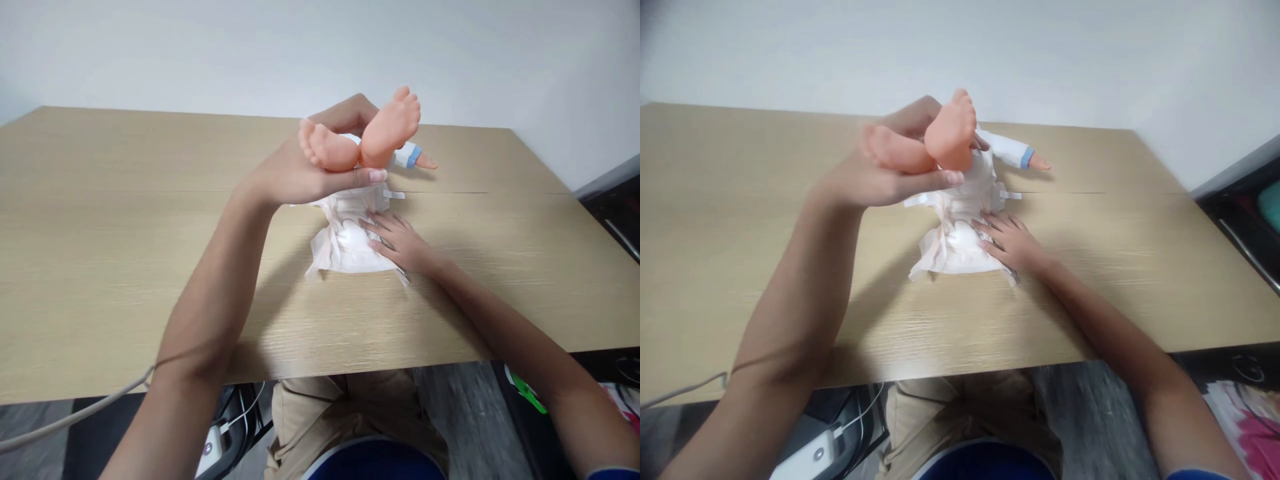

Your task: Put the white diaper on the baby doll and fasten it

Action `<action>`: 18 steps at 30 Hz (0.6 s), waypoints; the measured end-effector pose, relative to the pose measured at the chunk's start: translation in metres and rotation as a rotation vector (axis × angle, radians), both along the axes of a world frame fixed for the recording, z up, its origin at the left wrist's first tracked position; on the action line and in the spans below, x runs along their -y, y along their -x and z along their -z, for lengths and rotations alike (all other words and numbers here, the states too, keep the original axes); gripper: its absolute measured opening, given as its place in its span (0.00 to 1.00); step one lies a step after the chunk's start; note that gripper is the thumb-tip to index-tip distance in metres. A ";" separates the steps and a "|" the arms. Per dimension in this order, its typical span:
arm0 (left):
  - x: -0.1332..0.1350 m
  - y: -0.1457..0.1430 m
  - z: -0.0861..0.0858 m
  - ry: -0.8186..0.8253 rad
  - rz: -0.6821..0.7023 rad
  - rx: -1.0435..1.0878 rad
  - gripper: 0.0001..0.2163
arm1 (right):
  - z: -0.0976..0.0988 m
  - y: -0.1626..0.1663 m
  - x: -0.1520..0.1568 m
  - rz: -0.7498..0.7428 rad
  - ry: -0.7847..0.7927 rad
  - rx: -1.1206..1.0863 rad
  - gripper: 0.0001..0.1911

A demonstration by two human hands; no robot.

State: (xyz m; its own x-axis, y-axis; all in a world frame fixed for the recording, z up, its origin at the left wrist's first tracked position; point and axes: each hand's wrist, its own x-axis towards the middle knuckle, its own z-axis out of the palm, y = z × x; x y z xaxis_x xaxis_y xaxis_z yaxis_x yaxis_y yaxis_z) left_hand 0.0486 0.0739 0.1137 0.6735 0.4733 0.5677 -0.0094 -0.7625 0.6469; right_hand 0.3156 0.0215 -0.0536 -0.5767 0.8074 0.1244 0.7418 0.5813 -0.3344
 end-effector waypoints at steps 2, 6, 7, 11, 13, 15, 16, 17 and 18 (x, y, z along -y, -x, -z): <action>0.000 0.000 0.001 0.020 0.001 -0.010 0.20 | 0.002 0.000 -0.002 -0.008 -0.014 -0.016 0.33; 0.002 0.000 0.005 0.026 -0.048 -0.067 0.21 | 0.007 -0.004 -0.004 -0.024 -0.049 -0.086 0.32; 0.002 0.000 0.007 0.013 -0.051 -0.074 0.21 | 0.008 -0.006 -0.005 -0.023 -0.060 -0.120 0.32; 0.005 -0.002 0.015 0.018 -0.045 -0.089 0.21 | 0.009 -0.014 -0.010 0.068 -0.126 -0.282 0.32; 0.007 -0.003 0.020 0.028 -0.051 -0.114 0.21 | 0.008 -0.016 -0.012 0.145 -0.183 -0.375 0.30; 0.010 -0.005 0.025 0.031 -0.050 -0.142 0.22 | 0.007 -0.017 -0.013 0.207 -0.260 -0.466 0.28; 0.012 -0.006 0.028 0.031 -0.051 -0.157 0.22 | 0.005 -0.017 -0.012 0.221 -0.303 -0.504 0.28; 0.014 -0.008 0.031 0.031 -0.052 -0.173 0.22 | 0.004 -0.015 -0.012 0.221 -0.351 -0.536 0.28; 0.016 -0.009 0.034 0.032 -0.052 -0.193 0.22 | 0.002 -0.013 -0.011 0.206 -0.400 -0.562 0.29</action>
State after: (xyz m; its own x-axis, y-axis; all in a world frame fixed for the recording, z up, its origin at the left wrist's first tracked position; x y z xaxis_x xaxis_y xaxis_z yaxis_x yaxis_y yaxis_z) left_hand 0.0572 0.0582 0.0795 0.7423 0.5262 0.4149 0.1559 -0.7378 0.6568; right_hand 0.3290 0.0324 -0.0560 -0.1794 0.7232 0.6669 0.6275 0.6063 -0.4886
